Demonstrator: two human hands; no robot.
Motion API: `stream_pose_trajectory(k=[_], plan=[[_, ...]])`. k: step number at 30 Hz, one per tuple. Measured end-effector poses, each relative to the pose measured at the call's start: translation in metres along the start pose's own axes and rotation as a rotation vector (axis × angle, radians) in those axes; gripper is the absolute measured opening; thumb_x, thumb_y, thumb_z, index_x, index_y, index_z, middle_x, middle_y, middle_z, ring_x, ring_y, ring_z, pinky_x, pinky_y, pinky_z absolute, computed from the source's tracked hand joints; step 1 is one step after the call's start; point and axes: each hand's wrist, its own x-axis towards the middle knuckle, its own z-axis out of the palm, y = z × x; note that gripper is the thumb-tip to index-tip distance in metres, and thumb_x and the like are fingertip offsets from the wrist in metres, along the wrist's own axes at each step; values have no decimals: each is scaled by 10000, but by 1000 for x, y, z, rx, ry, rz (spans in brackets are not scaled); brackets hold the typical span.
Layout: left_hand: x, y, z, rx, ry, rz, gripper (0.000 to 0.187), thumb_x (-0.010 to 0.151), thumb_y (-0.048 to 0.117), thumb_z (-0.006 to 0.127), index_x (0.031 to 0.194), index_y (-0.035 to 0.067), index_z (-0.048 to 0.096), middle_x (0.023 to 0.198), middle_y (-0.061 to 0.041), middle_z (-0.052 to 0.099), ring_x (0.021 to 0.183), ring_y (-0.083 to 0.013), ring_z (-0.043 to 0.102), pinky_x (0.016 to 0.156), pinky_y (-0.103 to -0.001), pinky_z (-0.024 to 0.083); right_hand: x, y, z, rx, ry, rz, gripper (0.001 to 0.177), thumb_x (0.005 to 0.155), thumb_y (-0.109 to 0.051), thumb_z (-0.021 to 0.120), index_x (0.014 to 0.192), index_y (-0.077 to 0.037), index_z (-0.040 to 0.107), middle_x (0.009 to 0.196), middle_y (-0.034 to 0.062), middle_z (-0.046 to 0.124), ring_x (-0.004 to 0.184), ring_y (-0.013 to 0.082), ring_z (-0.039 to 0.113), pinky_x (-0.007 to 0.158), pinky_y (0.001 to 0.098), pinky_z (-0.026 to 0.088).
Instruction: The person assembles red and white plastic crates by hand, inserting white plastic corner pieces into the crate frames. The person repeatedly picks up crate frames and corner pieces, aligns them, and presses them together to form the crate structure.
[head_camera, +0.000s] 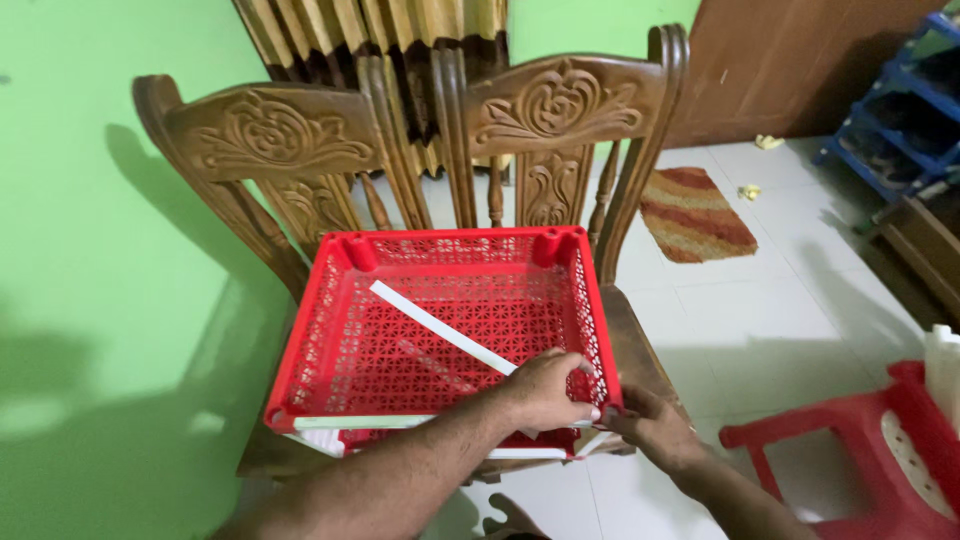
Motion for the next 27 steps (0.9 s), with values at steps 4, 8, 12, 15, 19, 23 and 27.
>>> stream_pose_trajectory(k=[4, 8, 12, 15, 19, 23, 27], plan=[[11, 2, 7, 274, -36, 288, 914, 663, 452, 881, 1439, 124, 526, 1580, -174, 381, 1477, -359, 350, 1193, -461, 341, -10, -2, -2, -112, -34, -63, 696, 820, -218, 769, 1458, -96, 518, 1365, 75, 692, 1240, 189, 658, 1036, 360, 525], [32, 4, 10, 539, -188, 490, 1046, 586, 576, 894, 1429, 112, 483, 1585, -176, 319, 1505, -360, 236, 1204, -525, 204, -13, 4, 2, -223, 31, 29, 738, 883, -310, 723, 1536, -159, 415, 1456, 69, 618, 1353, 182, 578, 1100, 373, 486], [52, -1, 13, 633, -245, 688, 1036, 570, 609, 865, 1402, 97, 521, 1552, -148, 416, 1510, -355, 262, 1206, -562, 138, -17, 25, 16, -91, 109, 56, 757, 920, -358, 663, 1586, -172, 357, 1431, 111, 658, 1353, 233, 605, 1094, 390, 501], [70, -4, 13, 725, -280, 790, 941, 620, 664, 817, 1319, 79, 583, 1441, -142, 534, 1455, -347, 367, 1245, -582, 126, -20, 39, 29, 84, 194, 12, 726, 938, -299, 655, 1581, -154, 350, 1481, 113, 601, 1393, 224, 553, 1090, 406, 505], [83, -6, 11, 766, -355, 837, 858, 658, 682, 767, 1266, 94, 629, 1297, -144, 625, 1331, -311, 503, 1282, -531, 188, -25, 47, 54, 405, 341, -25, 666, 905, -211, 557, 1546, -132, 392, 1490, 101, 562, 1376, 245, 520, 1068, 419, 473], [90, 11, 11, 838, -409, 826, 892, 622, 723, 775, 1238, 91, 644, 1275, -133, 644, 1290, -294, 520, 1152, -454, 333, -18, 38, 73, 999, 431, 352, 612, 1008, -467, 426, 1415, -14, 485, 1241, 127, 576, 1177, 313, 584, 991, 484, 512], [99, 25, 7, 903, -552, 758, 943, 609, 806, 744, 1226, 96, 670, 1246, -102, 673, 1270, -264, 541, 1066, -411, 397, 2, 43, 71, 1297, 244, 434, 669, 1031, -572, 438, 1217, 68, 499, 1007, 174, 600, 926, 294, 629, 890, 447, 555]])
